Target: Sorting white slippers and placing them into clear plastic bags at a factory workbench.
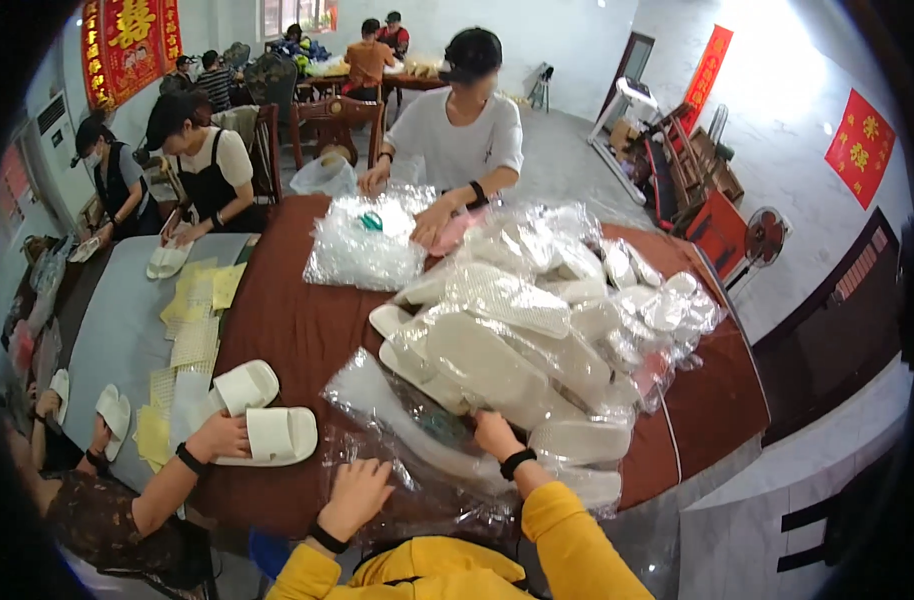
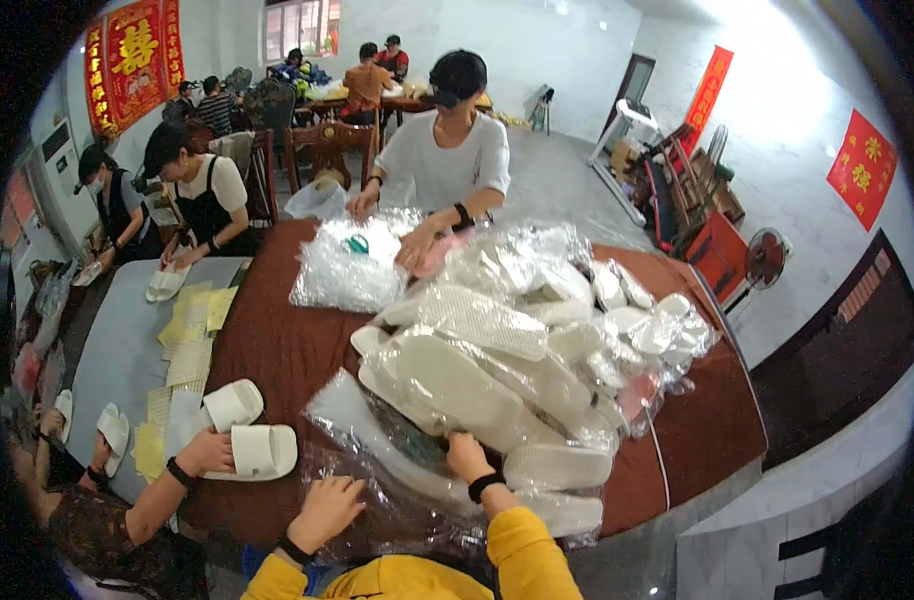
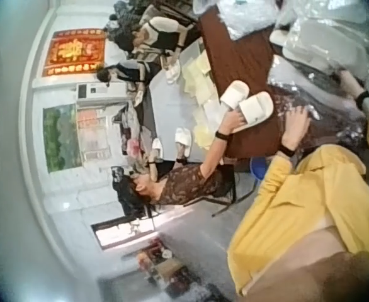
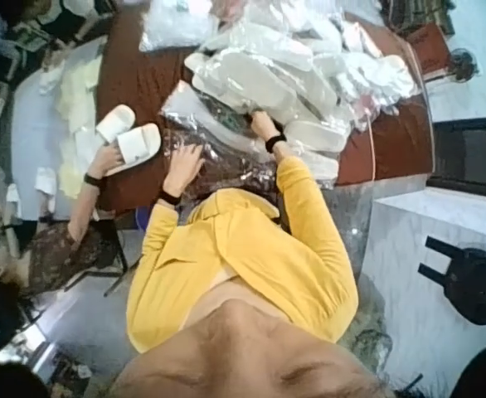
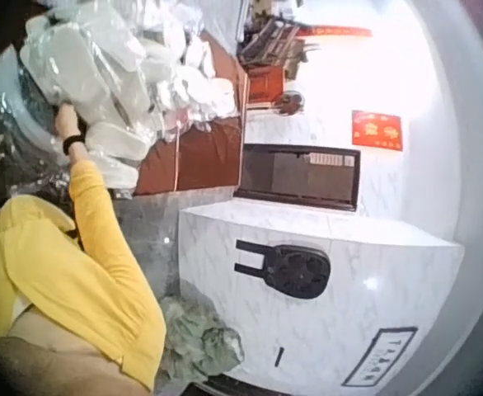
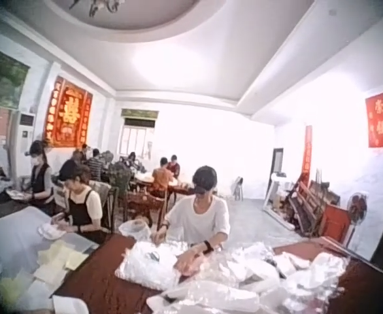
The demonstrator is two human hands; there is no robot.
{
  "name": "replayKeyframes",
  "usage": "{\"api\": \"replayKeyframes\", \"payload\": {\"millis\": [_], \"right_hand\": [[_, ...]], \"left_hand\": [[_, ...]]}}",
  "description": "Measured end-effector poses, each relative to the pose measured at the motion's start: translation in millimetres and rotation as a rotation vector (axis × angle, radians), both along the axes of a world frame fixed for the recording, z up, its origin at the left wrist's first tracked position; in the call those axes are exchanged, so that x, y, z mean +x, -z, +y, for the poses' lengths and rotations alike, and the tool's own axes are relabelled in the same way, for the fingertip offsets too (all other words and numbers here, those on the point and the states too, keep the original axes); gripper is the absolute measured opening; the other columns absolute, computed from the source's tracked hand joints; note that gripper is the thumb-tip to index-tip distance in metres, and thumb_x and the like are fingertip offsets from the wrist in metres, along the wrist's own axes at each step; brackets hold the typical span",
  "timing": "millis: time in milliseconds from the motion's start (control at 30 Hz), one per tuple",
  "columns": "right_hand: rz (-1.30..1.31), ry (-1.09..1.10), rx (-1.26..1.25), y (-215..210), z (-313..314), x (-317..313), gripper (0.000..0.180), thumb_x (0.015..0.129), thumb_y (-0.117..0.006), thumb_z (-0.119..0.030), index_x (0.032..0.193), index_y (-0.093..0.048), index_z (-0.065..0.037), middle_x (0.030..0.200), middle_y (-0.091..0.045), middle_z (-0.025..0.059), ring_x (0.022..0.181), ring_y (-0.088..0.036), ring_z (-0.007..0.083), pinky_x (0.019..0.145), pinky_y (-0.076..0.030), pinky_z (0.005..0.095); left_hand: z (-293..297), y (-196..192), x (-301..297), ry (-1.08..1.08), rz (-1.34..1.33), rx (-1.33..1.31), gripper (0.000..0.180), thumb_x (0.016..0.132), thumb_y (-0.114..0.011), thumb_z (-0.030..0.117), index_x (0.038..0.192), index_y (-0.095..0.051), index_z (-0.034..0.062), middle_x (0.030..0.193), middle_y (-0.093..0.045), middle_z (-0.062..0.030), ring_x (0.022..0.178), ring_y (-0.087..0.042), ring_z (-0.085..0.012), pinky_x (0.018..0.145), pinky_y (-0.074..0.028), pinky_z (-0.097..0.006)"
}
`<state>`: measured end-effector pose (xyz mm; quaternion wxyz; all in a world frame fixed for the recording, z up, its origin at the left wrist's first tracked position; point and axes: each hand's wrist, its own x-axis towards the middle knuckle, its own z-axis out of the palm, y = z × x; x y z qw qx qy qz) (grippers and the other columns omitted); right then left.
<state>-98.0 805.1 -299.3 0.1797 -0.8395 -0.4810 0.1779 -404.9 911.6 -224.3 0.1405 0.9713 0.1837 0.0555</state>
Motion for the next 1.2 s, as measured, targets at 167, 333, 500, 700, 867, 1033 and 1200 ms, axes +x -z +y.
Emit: {"api": "replayKeyframes", "payload": {"millis": [167, 333, 500, 700, 867, 1033, 1200], "right_hand": [[-0.009, -0.012, -0.131, -16.0, 12.2, -28.7, 0.056, 0.082, -0.072, -0.027, 0.123, -0.051, 0.006, 0.103, -0.065, 0.0301, 0.092, -0.065, 0.0474, 0.081, -0.053, 0.0518], [-0.183, 0.0, -0.174, -12.5, 18.6, -54.5, 0.085, 0.078, -0.077, -0.035, 0.139, -0.036, 0.008, 0.112, -0.063, 0.0309, 0.093, -0.068, 0.0412, 0.076, -0.056, 0.0477], [-0.246, -0.029, -0.214, -17.4, 22.6, -49.8, 0.095, 0.073, -0.078, -0.035, 0.143, -0.031, 0.01, 0.123, -0.054, 0.0325, 0.089, -0.069, 0.0382, 0.072, -0.057, 0.0457], [-0.308, 0.042, -0.239, -33.3, -8.6, -31.0, 0.055, 0.07, -0.079, -0.033, 0.11, -0.06, -0.001, 0.107, -0.061, 0.0211, 0.085, -0.069, 0.0355, 0.072, -0.057, 0.0445], [-0.418, 0.104, -0.404, -35.3, -61.9, -4.6, 0.029, 0.081, -0.068, -0.015, 0.105, -0.06, -0.001, 0.101, -0.066, 0.016, 0.076, -0.071, 0.0319, 0.065, -0.057, 0.0401], [-0.287, 0.2, -0.057, -90.7, -84.3, -27.5, 0.021, 0.086, -0.067, -0.017, 0.104, -0.066, -0.007, 0.105, -0.068, 0.0112, 0.095, -0.067, 0.0311, 0.076, -0.055, 0.0411], [-0.211, 0.557, 0.348, -91.7, -170.7, -0.1, 0.033, 0.085, -0.069, -0.016, 0.114, -0.064, -0.001, 0.113, -0.065, 0.0181, 0.105, -0.061, 0.0376, 0.094, -0.047, 0.0435]], "left_hand": [[-2.6, 44.1, 51.9, 0.01, -0.008, 0.038, 0.066, 0.083, -0.069, 0.019, 0.145, -0.045, 0.0213, 0.148, -0.041, -0.0159, 0.136, -0.037, -0.0398, 0.108, -0.032, -0.059], [-7.3, 79.4, 54.5, 0.009, 0.133, 0.109, 0.061, 0.084, -0.064, 0.015, 0.141, -0.051, 0.03, 0.154, -0.034, -0.0164, 0.141, -0.028, -0.047, 0.108, -0.024, -0.07], [-9.3, 87.9, 55.2, -0.028, 0.002, 0.091, 0.043, 0.082, -0.065, 0.015, 0.124, -0.06, 0.0232, 0.146, -0.041, -0.0159, 0.137, -0.033, -0.0454, 0.107, -0.028, -0.067], [2.6, 78.8, 47.2, -0.023, -0.137, -0.034, 0.034, 0.079, -0.069, 0.015, 0.112, -0.063, 0.0175, 0.134, -0.047, -0.0156, 0.136, -0.033, -0.0436, 0.108, -0.031, -0.063], [5.9, 78.7, 36.2, 0.022, -0.182, -0.076, 0.038, 0.074, -0.072, 0.011, 0.111, -0.064, 0.0158, 0.132, -0.047, -0.0163, 0.136, -0.032, -0.0433, 0.112, -0.028, -0.061], [-0.1, 69.6, 37.7, 0.017, -0.028, -0.081, 0.049, 0.073, -0.072, 0.01, 0.12, -0.06, 0.0151, 0.138, -0.044, -0.0175, 0.138, -0.028, -0.046, 0.112, -0.023, -0.064], [-5.7, 45.7, 37.6, 0.032, 0.06, -0.03, 0.065, 0.073, -0.066, 0.001, 0.135, -0.052, 0.0162, 0.148, -0.036, -0.0175, 0.141, -0.023, -0.0472, 0.113, -0.018, -0.068]]}}
